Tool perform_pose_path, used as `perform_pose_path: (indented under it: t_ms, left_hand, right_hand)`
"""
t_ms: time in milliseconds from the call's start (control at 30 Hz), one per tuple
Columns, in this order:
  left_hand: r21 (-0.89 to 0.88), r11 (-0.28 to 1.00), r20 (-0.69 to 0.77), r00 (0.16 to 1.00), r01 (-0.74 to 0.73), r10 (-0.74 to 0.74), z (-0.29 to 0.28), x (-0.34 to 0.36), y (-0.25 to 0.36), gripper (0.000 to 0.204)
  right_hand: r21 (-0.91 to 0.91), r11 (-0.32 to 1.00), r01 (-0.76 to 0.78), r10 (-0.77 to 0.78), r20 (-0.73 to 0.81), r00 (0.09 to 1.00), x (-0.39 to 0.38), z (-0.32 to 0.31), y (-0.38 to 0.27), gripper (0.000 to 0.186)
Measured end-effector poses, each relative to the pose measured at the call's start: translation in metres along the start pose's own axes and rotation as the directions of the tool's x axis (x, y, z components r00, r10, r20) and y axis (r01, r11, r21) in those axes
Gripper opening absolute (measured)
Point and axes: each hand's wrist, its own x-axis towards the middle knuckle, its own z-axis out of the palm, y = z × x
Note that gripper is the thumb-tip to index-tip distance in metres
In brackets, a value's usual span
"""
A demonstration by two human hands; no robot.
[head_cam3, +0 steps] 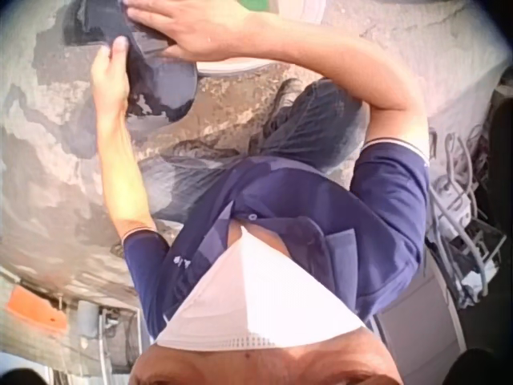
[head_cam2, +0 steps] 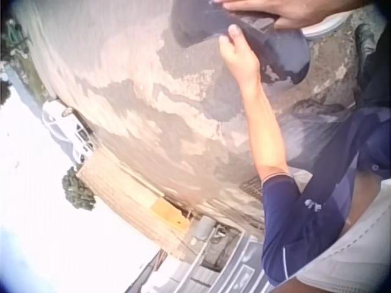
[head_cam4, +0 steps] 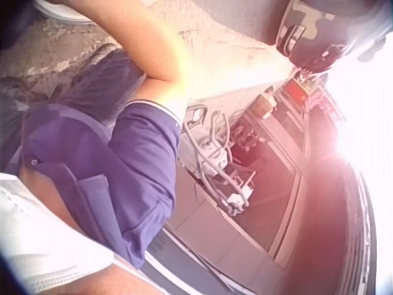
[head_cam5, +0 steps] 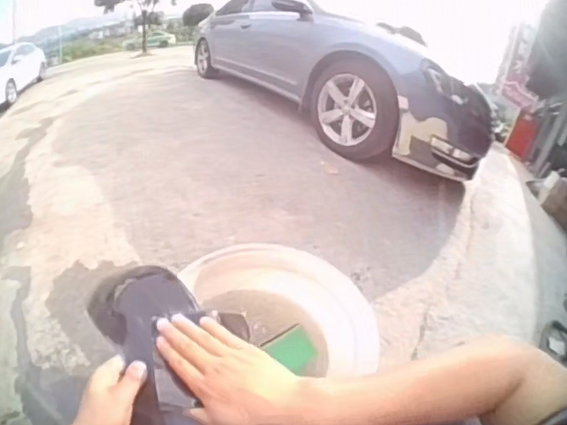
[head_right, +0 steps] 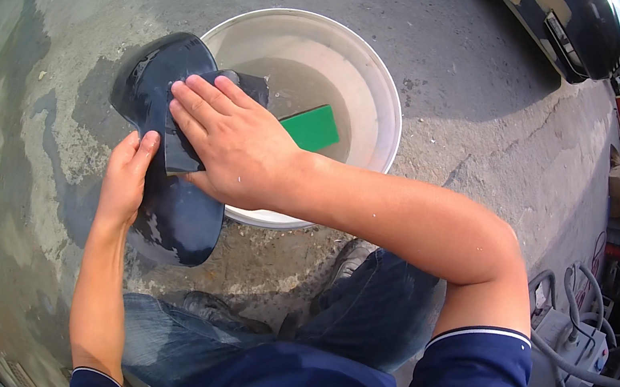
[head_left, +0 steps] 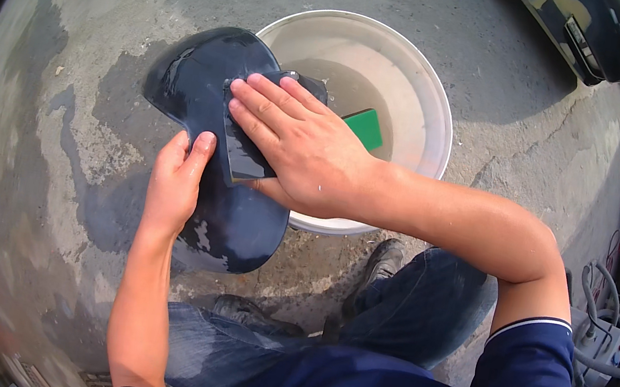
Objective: The person sits on the ground and sands a black car part using a sanding block and water. They repeatedly dip the sanding block into a white bucket of water and rub the surface of the part to smooth it.
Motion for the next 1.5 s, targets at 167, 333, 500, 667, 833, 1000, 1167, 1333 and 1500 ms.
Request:
perform_pose_path:
  t_ms: [167,333,500,667,833,1000,1167,1333,1500]
  left_hand:
    - [0.062,0.998,0.030,0.999,0.021,-0.022,-0.006,0.004,-0.005,0.026]
    - [0.038,0.999,0.011,1.000,-0.007,0.006,-0.003,0.002,-0.003,0.026]
    - [0.065,0.998,0.007,1.000,0.011,-0.012,0.006,0.004,0.000,0.027]
    - [0.184,0.983,0.026,1.000,-0.014,0.009,-0.010,0.006,-0.010,0.028]
    - [0.145,0.989,-0.022,0.999,-0.032,0.035,-0.005,0.006,-0.010,0.035]
    - [0.119,0.992,-0.023,0.999,-0.029,0.032,-0.003,0.010,-0.008,0.036]
    - [0.171,0.984,-0.025,0.998,-0.047,0.052,-0.002,0.003,-0.003,0.034]
    - [0.195,0.978,-0.015,0.997,-0.078,0.082,-0.010,0.006,-0.013,0.035]
    - [0.206,0.975,-0.016,0.996,-0.081,0.086,0.001,0.005,-0.002,0.036]
  right_hand:
    - [0.062,0.998,0.006,-0.008,0.023,1.000,0.002,-0.008,0.008,0.089]
    - [0.049,0.997,0.052,-0.053,0.023,0.998,-0.012,-0.004,-0.012,0.083]
    - [-0.096,0.995,-0.031,0.028,-0.028,0.999,0.036,-0.003,0.030,0.089]
    - [-0.025,0.998,0.059,-0.056,0.103,0.993,0.001,-0.017,-0.007,0.080]
    - [-0.122,0.991,0.046,-0.032,0.111,0.993,0.015,-0.015,-0.003,0.078]
    - [-0.178,0.984,0.001,0.003,0.024,1.000,0.041,-0.018,0.030,0.075]
    - [-0.084,0.990,0.115,-0.101,0.157,0.982,0.004,-0.028,-0.006,0.076]
    - [-0.196,0.978,0.063,-0.030,0.168,0.985,0.015,-0.023,-0.012,0.075]
    - [-0.213,0.977,-0.016,0.015,-0.007,1.000,0.041,-0.015,0.029,0.078]
